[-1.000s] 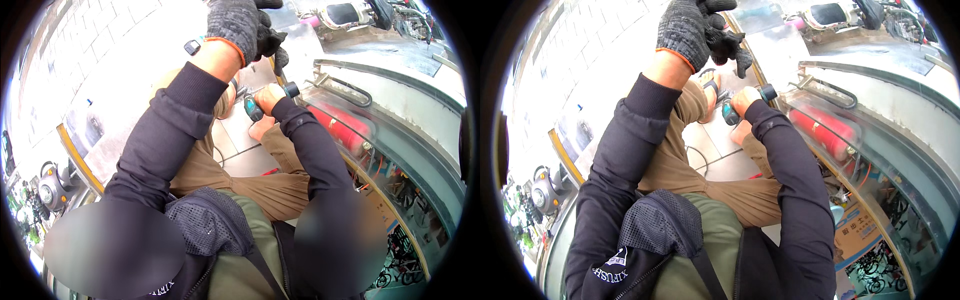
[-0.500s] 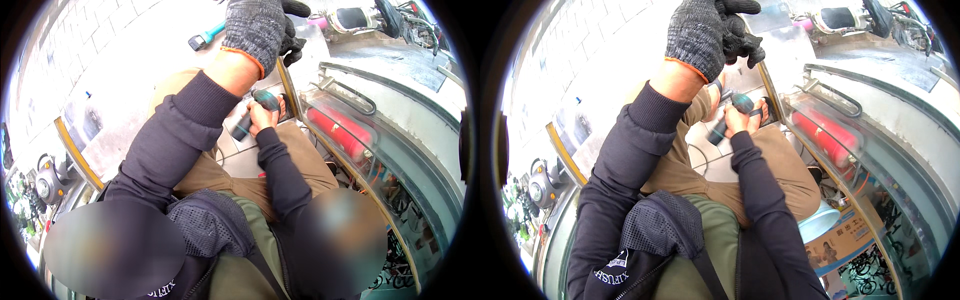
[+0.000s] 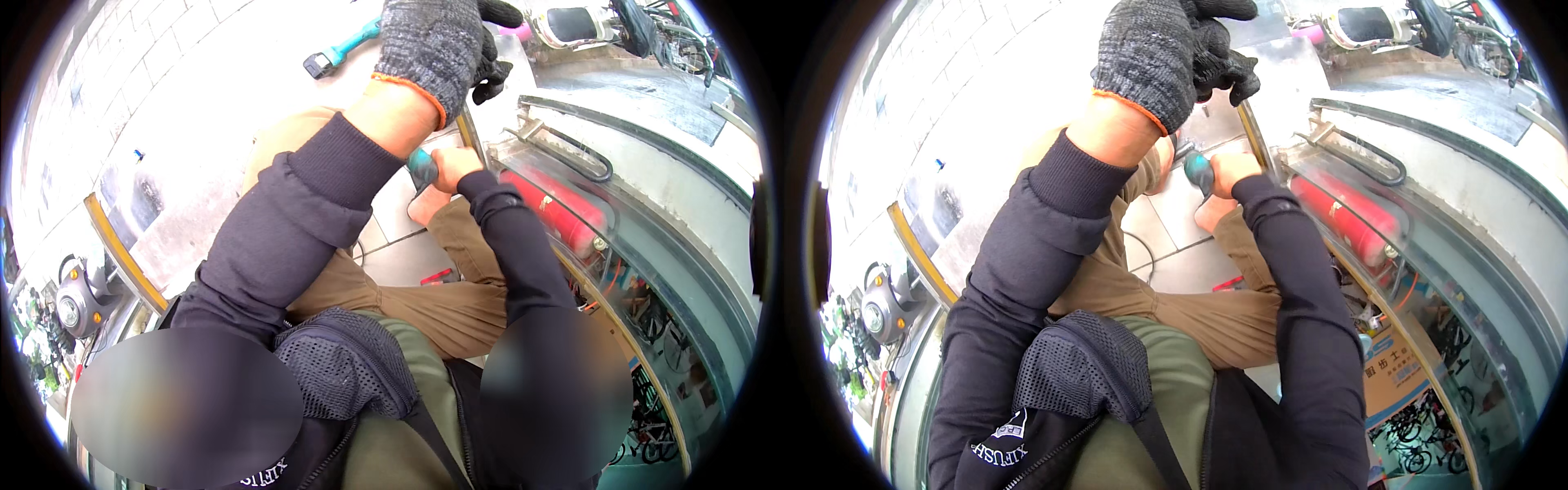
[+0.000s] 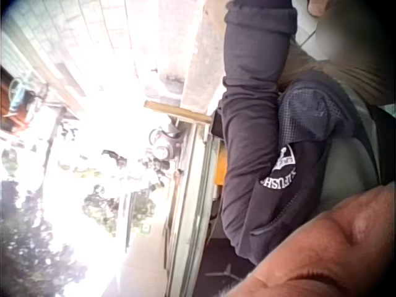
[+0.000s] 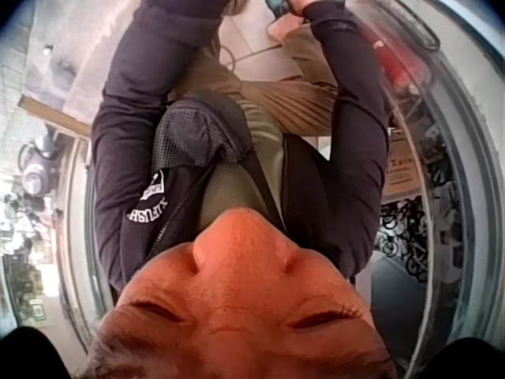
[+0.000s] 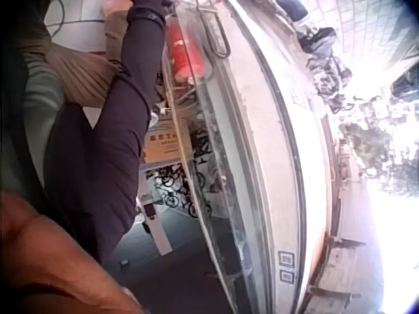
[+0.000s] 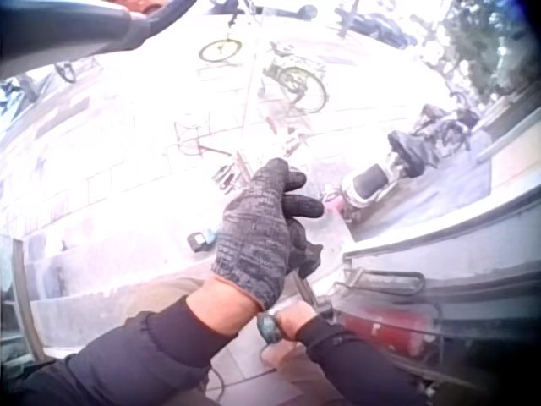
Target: The person sits on the floor and uses a cordless drill to make holes in a metal sheet placed on the ground. The person holds the drill with both hands and drills into the sheet multiple times.
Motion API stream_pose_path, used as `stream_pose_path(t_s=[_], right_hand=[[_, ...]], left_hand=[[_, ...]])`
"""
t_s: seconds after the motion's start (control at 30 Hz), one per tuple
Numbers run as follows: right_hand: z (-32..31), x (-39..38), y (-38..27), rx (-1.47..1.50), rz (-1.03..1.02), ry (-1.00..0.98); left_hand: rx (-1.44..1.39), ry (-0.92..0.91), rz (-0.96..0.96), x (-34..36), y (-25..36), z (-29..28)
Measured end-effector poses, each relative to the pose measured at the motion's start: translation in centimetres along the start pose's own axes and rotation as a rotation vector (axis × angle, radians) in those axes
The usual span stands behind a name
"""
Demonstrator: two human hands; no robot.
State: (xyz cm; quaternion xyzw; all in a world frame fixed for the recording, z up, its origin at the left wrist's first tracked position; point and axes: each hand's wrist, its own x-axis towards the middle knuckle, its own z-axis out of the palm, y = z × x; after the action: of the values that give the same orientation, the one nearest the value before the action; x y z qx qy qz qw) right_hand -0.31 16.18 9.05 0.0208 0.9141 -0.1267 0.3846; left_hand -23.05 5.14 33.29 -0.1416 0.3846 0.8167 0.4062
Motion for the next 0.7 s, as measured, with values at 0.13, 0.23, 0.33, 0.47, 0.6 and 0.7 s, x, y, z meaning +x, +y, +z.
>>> stream_pose_path(t_s=[0.13, 0.23, 0.33, 0.47, 0.6, 0.7], right_hand=[[9.1, -0.9, -4.9, 1.764, 0.719, 0.209], [9.0, 0.5, -9.9, 2.382, 0.852, 0.462], [5.7, 1.2, -11.5, 2.396, 0.865, 0.591], [4.9, -0.9, -6.3, 0.848, 0.514, 0.294], [2.5, -2.3, -0.1, 0.021, 0.052, 0.144], [0.9, -0.9, 1.2, -0.119, -0.104, 0.049]], left_hand=[[-0.035, -0.012, -0.019, 0.7, 0.1, -0.2], [0.002, -0.002, 0.003, 1.1, -0.6, -0.1], [0.063, -0.019, 0.015, 0.5, -0.2, 0.3], [0.008, -0.031, 0.024, 0.9, -0.2, -0.5], [0.038, -0.009, 0.008, 0.5, 0.0, 0.5], [0.047, -0.039, 0.048, 1.1, -0.9, 0.0]])
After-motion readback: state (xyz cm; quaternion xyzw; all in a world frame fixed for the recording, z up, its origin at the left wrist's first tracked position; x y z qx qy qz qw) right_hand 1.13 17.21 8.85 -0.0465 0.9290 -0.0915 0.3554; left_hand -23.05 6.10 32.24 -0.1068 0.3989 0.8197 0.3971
